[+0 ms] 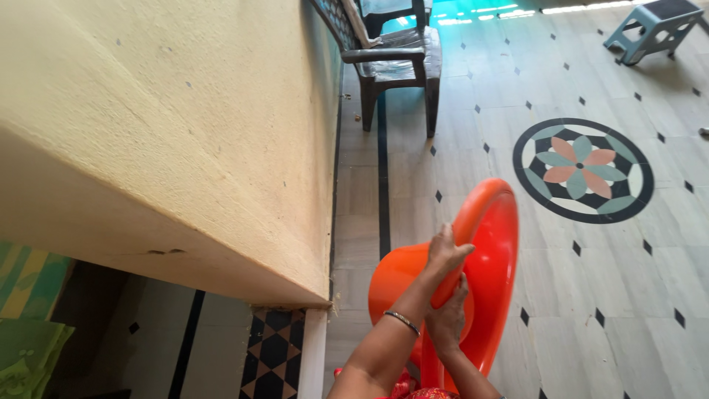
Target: The person enters a room, places a wooden frame on a shelf near a fan, and then moves a red basin and a plastic stool into a hallway.
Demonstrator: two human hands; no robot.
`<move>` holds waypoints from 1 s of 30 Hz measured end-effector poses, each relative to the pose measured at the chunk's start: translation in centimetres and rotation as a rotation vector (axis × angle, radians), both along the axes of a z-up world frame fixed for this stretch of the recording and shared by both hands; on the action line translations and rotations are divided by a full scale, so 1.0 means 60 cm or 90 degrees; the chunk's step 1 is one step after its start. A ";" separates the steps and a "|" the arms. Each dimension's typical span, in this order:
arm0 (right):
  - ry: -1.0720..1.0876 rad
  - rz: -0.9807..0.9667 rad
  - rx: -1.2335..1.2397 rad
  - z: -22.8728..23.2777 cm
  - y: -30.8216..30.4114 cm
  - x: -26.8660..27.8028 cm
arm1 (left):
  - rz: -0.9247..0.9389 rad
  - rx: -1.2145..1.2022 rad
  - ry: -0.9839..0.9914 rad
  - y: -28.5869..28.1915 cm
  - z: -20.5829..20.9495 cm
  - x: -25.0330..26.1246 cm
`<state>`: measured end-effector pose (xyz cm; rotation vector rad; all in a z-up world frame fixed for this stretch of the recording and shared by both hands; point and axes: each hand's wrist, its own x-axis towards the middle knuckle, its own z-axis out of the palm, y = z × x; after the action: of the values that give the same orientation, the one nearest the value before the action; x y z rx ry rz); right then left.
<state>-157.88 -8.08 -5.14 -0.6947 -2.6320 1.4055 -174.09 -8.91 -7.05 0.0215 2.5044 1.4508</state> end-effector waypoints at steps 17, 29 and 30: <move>0.105 -0.032 0.115 -0.098 0.005 -0.173 | -0.109 0.190 0.041 -0.071 0.086 -0.086; 0.080 0.332 0.290 -0.178 0.093 -0.451 | 0.270 0.095 -0.200 -0.189 -0.125 -0.364; 0.058 0.361 0.312 -0.175 0.097 -0.477 | 0.350 0.141 -0.220 -0.219 -0.128 -0.381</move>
<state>-186.49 -2.24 -15.63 0.1768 -3.0402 0.7575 -196.95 -22.06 -14.72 -0.8607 2.1411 1.7353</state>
